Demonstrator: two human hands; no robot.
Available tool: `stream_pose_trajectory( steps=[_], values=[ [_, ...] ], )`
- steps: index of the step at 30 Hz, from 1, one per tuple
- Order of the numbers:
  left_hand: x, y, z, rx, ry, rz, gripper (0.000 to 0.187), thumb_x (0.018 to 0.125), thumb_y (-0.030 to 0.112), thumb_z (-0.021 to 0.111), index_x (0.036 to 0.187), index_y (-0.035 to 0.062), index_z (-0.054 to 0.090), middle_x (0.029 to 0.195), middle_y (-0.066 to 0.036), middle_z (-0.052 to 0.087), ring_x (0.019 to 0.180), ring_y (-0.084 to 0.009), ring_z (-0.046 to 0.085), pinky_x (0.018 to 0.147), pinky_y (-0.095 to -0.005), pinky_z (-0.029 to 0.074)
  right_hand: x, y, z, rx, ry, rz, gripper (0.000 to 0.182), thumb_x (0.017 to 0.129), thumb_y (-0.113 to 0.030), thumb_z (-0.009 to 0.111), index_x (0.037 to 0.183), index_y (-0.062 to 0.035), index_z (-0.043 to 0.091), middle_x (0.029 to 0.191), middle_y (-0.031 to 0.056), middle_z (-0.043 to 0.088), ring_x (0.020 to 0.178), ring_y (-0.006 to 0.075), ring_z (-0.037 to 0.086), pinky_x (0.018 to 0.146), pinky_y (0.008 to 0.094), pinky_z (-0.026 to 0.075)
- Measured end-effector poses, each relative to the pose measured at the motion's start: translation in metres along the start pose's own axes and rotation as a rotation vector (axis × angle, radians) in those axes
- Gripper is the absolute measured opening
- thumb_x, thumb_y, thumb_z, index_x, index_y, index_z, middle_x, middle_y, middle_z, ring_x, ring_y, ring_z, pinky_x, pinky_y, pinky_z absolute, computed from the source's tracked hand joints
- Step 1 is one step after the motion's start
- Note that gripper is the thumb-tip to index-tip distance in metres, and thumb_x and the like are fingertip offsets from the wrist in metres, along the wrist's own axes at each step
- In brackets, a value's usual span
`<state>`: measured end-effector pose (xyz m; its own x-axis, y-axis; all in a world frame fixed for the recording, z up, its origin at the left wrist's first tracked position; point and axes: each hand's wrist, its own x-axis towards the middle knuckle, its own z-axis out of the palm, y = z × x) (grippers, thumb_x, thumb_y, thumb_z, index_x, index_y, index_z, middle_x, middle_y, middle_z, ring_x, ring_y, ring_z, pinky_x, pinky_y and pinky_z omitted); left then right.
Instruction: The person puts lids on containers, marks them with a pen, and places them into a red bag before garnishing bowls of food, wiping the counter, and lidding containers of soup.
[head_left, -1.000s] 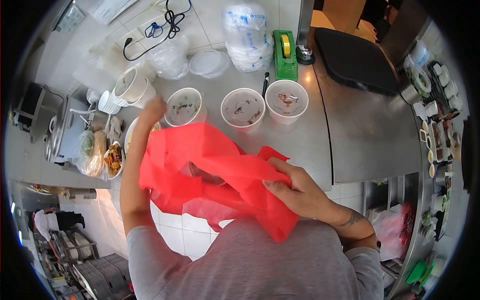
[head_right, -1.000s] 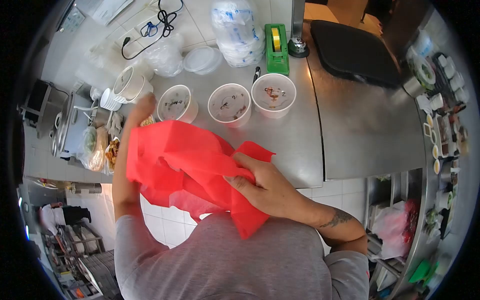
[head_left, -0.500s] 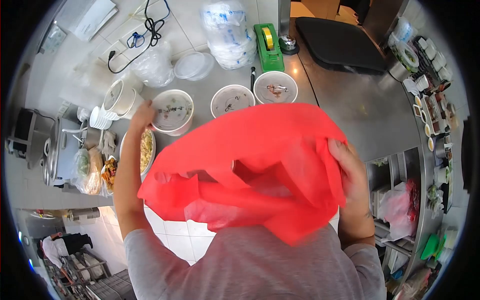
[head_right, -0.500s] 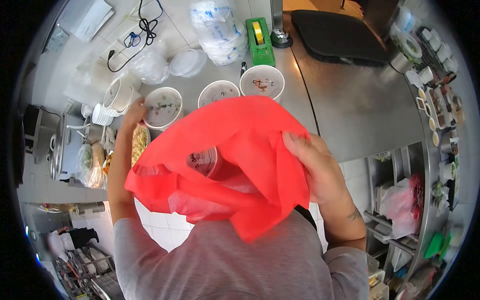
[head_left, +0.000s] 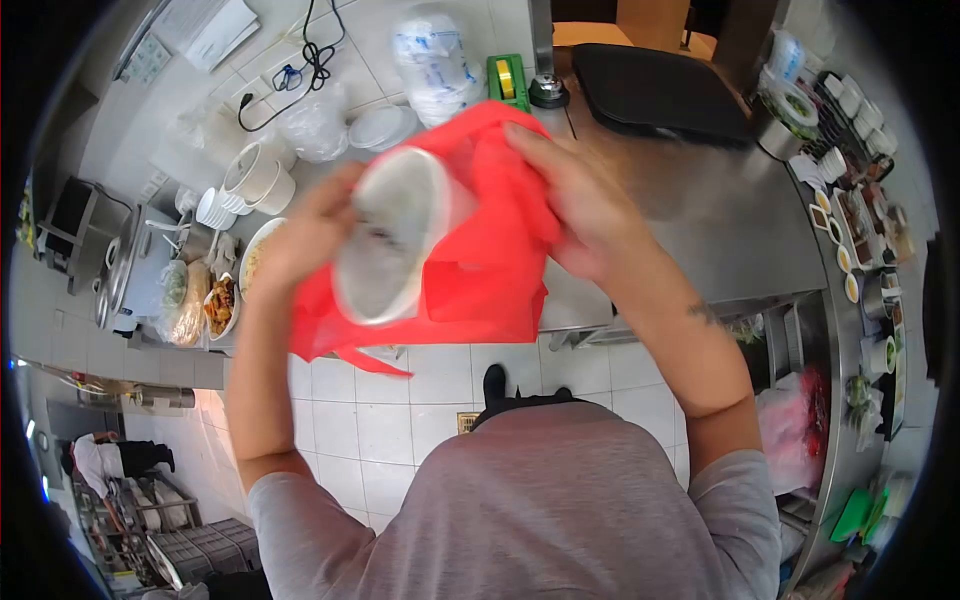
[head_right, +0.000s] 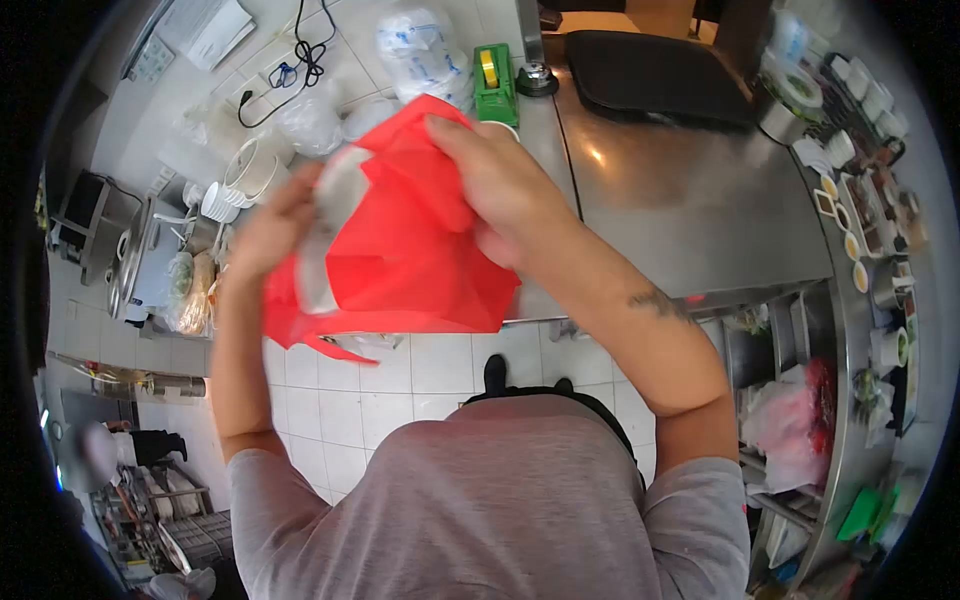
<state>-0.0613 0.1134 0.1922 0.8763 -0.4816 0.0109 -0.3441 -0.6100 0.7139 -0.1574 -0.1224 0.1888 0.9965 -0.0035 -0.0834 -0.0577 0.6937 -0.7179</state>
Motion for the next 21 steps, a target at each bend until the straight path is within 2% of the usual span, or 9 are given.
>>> stream_pose_trajectory(
  steps=[1, 2, 3, 5, 8, 11, 14, 17, 21],
  values=[
    [0.026, -0.056, 0.034, -0.037, -0.097, 0.126, 0.052, 0.08, 0.0, 0.047, 0.132, -0.0008, 0.04, 0.123, -0.016, 0.054, 0.118, -0.0257, 0.048, 0.101, -0.0336, 0.035, 0.009, 0.006, 0.0, -0.065, 0.001, -0.033, 0.025, 0.093, -0.023, 0.049, 0.097, 0.0012, 0.057, 0.094, 0.01, 0.062, 0.083, 0.0174, 0.06, 0.073, 0.0315, 0.05],
    [0.026, -0.028, 0.06, -0.063, -0.307, 0.009, 0.054, 0.077, 0.0, 0.047, 0.131, -0.0013, 0.04, 0.125, -0.018, 0.052, 0.12, -0.0265, 0.046, 0.101, -0.0344, 0.035, 0.018, 0.01, 0.0, -0.133, 0.002, -0.066, 0.026, 0.093, -0.023, 0.048, 0.095, 0.0018, 0.057, 0.092, 0.0105, 0.062, 0.081, 0.0175, 0.06, 0.072, 0.0319, 0.051],
    [0.028, -0.016, 0.084, -0.055, -0.382, -0.025, 0.053, 0.077, 0.0, 0.047, 0.13, -0.001, 0.041, 0.123, -0.018, 0.053, 0.119, -0.0266, 0.047, 0.1, -0.0344, 0.036, 0.028, 0.014, 0.0, -0.157, 0.034, -0.035, 0.026, 0.093, -0.023, 0.048, 0.098, 0.0015, 0.056, 0.094, 0.0105, 0.062, 0.083, 0.0177, 0.061, 0.072, 0.0324, 0.051],
    [0.036, -0.014, 0.123, -0.022, -0.378, -0.028, 0.051, 0.077, 0.001, 0.048, 0.128, -0.0004, 0.043, 0.121, -0.018, 0.054, 0.118, -0.0269, 0.048, 0.099, -0.0345, 0.037, 0.045, 0.015, 0.001, -0.204, 0.093, 0.021, 0.027, 0.093, -0.024, 0.048, 0.103, 0.0009, 0.055, 0.097, 0.0104, 0.063, 0.086, 0.018, 0.062, 0.074, 0.0334, 0.052],
    [0.046, -0.014, 0.145, -0.012, -0.376, -0.041, 0.048, 0.077, 0.002, 0.05, 0.125, 0.0005, 0.047, 0.118, -0.018, 0.056, 0.115, -0.0272, 0.05, 0.097, -0.0346, 0.038, 0.043, 0.005, -0.009, -0.292, 0.151, -0.039, 0.027, 0.094, -0.024, 0.048, 0.1, 0.0009, 0.056, 0.095, 0.0101, 0.063, 0.084, 0.019, 0.063, 0.075, 0.0331, 0.053],
    [0.051, -0.032, 0.141, 0.057, -0.382, 0.003, 0.046, 0.077, 0.004, 0.051, 0.123, 0.0013, 0.05, 0.115, -0.018, 0.058, 0.113, -0.0276, 0.052, 0.095, -0.0348, 0.04, 0.03, -0.024, -0.027, -0.218, 0.192, -0.078, 0.026, 0.093, -0.025, 0.048, 0.098, -0.0001, 0.057, 0.095, 0.0092, 0.063, 0.084, 0.0181, 0.062, 0.075, 0.032, 0.052],
    [0.049, -0.073, 0.115, 0.226, -0.302, 0.139, 0.043, 0.077, 0.005, 0.053, 0.12, 0.0022, 0.053, 0.111, -0.017, 0.06, 0.111, -0.028, 0.054, 0.093, -0.0349, 0.041, -0.005, -0.026, -0.065, -0.247, 0.049, -0.066, 0.029, 0.092, -0.023, 0.05, 0.103, 0.0026, 0.056, 0.097, 0.0115, 0.062, 0.085, 0.0185, 0.062, 0.072, 0.0315, 0.053],
    [0.027, -0.07, 0.071, 0.339, -0.264, 0.14, 0.041, 0.078, 0.006, 0.053, 0.119, 0.0024, 0.054, 0.111, -0.018, 0.06, 0.11, -0.0284, 0.054, 0.093, -0.0351, 0.042, -0.053, -0.02, -0.075, -0.484, 0.128, 0.1, 0.032, 0.093, -0.019, 0.049, 0.116, 0.0032, 0.054, 0.104, 0.0112, 0.062, 0.087, 0.0167, 0.062, 0.072, 0.03, 0.053],
    [-0.005, -0.061, 0.034, 0.4, -0.263, 0.127, 0.04, 0.078, 0.008, 0.054, 0.118, 0.0026, 0.054, 0.11, -0.018, 0.06, 0.109, -0.0289, 0.055, 0.091, -0.0354, 0.042, -0.068, 0.013, -0.085, -0.328, 0.053, 0.133, 0.034, 0.092, -0.016, 0.048, 0.12, 0.0043, 0.051, 0.106, 0.0103, 0.061, 0.091, 0.015, 0.06, 0.078, 0.0274, 0.05]
  ],
)
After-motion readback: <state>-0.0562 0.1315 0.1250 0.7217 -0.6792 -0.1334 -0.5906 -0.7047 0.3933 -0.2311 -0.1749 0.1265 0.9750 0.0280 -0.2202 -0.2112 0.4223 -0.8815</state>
